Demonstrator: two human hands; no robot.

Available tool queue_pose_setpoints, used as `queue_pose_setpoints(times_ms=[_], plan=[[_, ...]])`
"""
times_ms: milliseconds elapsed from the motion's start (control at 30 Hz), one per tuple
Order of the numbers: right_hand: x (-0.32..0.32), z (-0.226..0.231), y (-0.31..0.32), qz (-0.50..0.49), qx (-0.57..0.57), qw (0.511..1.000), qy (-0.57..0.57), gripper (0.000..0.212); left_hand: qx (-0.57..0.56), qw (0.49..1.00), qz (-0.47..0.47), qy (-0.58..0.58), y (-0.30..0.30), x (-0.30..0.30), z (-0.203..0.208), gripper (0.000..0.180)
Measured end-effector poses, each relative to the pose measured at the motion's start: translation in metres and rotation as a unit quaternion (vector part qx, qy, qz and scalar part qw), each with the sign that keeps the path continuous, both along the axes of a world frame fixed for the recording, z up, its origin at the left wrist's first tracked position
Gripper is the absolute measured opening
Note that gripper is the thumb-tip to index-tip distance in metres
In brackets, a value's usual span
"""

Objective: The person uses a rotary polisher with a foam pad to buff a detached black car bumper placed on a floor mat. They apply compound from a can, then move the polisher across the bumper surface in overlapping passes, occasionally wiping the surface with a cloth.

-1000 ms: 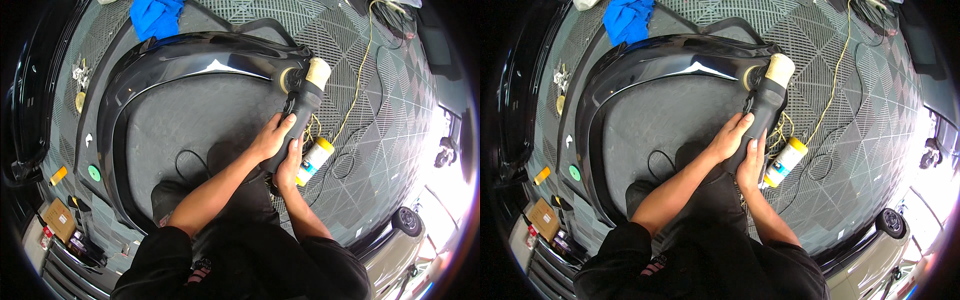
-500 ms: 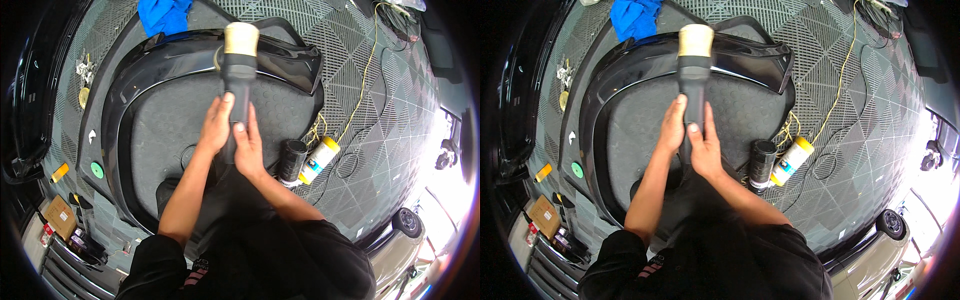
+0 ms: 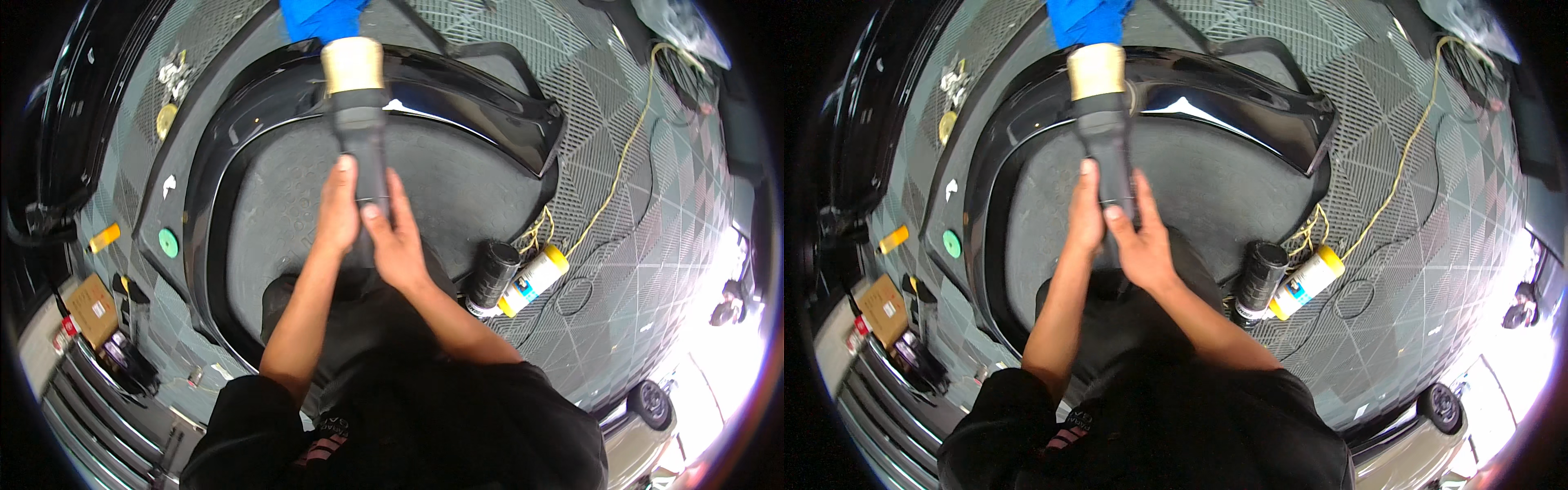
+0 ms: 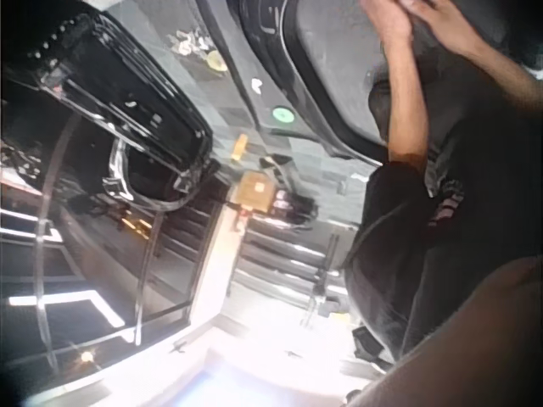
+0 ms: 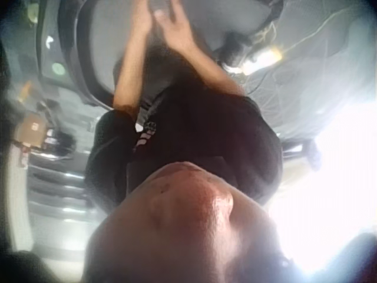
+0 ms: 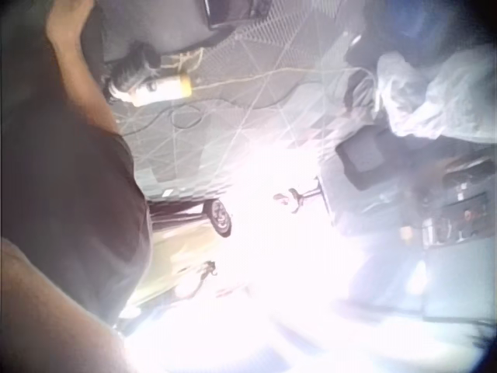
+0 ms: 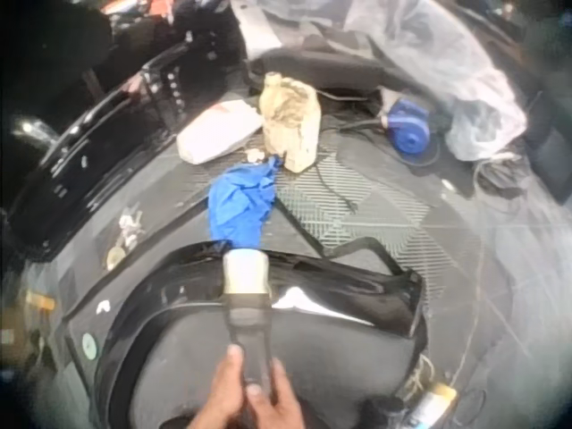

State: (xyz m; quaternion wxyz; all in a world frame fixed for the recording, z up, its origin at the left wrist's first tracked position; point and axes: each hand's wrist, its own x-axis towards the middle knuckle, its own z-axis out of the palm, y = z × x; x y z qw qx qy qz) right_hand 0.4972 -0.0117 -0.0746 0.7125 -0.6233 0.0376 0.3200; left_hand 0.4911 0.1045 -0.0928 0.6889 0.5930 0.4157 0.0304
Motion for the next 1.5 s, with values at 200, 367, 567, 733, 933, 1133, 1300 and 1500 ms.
queue_pose_setpoints(times_ms=[200, 367, 567, 733, 933, 1133, 1300, 1500], plan=[[0.004, -0.004, -0.052, -0.078, -0.109, 0.991, -0.020, 0.069, -0.020, 0.990, -0.136, 0.007, -0.052, 0.030, 0.006, 0.085], [0.007, -0.003, -0.061, -0.124, -0.069, 0.990, -0.018, 0.068, -0.074, 0.978, -0.194, 0.005, -0.058, 0.042, 0.010, 0.079], [-0.008, -0.005, -0.024, -0.060, -0.108, 0.991, -0.044, 0.070, -0.063, 0.990, -0.122, -0.021, -0.020, 0.014, 0.007, 0.079], [-0.021, -0.005, 0.028, 0.039, -0.055, 0.997, -0.046, 0.077, -0.004, 1.000, -0.021, -0.002, 0.029, -0.022, 0.004, 0.079], [-0.035, 0.002, 0.086, 0.134, -0.018, 0.991, -0.022, 0.082, -0.019, 0.996, 0.092, 0.003, 0.082, -0.062, 0.005, 0.073], [-0.035, 0.006, 0.117, 0.218, 0.010, 0.976, 0.013, 0.088, -0.100, 0.980, 0.172, -0.020, 0.118, -0.080, 0.015, 0.078], [-0.023, 0.018, 0.104, 0.238, -0.002, 0.971, -0.006, 0.086, -0.137, 0.973, 0.187, -0.015, 0.117, -0.065, 0.019, 0.073], [-0.009, 0.042, 0.061, 0.066, 0.006, 0.995, 0.073, 0.084, -0.009, 0.985, -0.133, 0.107, 0.106, -0.023, 0.042, 0.082]])
